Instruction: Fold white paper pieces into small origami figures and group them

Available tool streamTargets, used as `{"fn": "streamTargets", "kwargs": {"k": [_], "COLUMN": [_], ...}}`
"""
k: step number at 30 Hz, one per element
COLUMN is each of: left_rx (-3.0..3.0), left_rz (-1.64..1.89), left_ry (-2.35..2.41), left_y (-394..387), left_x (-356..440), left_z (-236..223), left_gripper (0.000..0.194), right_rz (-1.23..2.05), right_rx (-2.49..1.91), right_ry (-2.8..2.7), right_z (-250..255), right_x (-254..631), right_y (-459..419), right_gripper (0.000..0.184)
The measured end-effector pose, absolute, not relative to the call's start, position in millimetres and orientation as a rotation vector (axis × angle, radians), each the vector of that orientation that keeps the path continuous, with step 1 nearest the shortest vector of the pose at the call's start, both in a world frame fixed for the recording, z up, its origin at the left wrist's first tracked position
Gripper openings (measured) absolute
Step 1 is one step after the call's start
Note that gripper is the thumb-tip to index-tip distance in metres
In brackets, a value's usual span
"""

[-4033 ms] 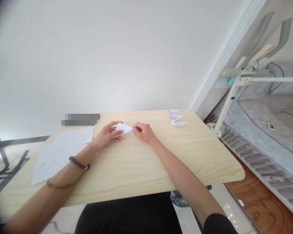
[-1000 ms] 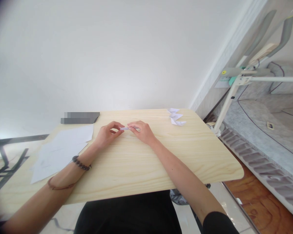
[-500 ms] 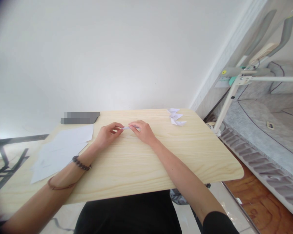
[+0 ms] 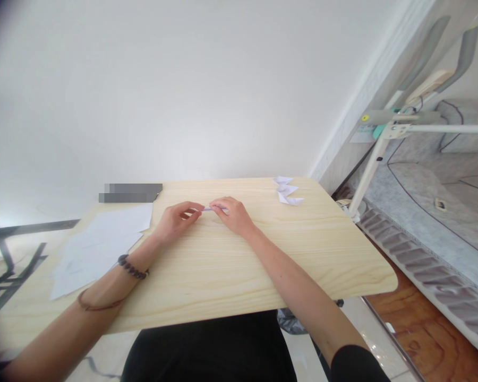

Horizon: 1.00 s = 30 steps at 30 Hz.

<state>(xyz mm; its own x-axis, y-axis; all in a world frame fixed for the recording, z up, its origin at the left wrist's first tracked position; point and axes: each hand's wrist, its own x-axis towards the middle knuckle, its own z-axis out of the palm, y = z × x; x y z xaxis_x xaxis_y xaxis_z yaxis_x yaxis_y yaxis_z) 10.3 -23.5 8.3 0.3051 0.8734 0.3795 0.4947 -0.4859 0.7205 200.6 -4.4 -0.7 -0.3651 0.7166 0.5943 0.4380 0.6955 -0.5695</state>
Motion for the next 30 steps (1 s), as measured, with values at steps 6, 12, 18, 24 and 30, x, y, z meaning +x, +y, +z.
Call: {"fn": "streamTargets", "kwargs": {"k": [6,12,18,24,30], "left_rx": [2.175,2.178,2.164,2.150,2.158], "left_rz": [1.055,1.062,1.054,1.043,1.031], "left_ry": [1.176,1.198,1.246,1.254,1.270], "left_y": [-24.2,-22.6,-22.4,-22.2,-20.2], "left_x": [10.8,10.2,9.8,9.0,9.2], "left_z": [8.6,6.9,7.3,6.4,4.8], "left_gripper": [0.024,0.022,0.022,0.022,0.022], "right_rz": [0.400,0.399,0.400,0.400,0.426], "right_rx": [-0.893,-0.889,-0.879,-0.857,-0.890], "right_ry": [-2.021,-2.021,-2.016,-2.014,-1.998], "right_z": [-0.3,-0.9,-0.2,-2.0,-3.1], "right_x": [200.3,200.5,200.0,199.4,198.5], "right_y": [-5.0,-4.9,-5.4,-5.1,-4.9], "right_gripper": [0.019,0.018,0.018,0.017,0.015]}}
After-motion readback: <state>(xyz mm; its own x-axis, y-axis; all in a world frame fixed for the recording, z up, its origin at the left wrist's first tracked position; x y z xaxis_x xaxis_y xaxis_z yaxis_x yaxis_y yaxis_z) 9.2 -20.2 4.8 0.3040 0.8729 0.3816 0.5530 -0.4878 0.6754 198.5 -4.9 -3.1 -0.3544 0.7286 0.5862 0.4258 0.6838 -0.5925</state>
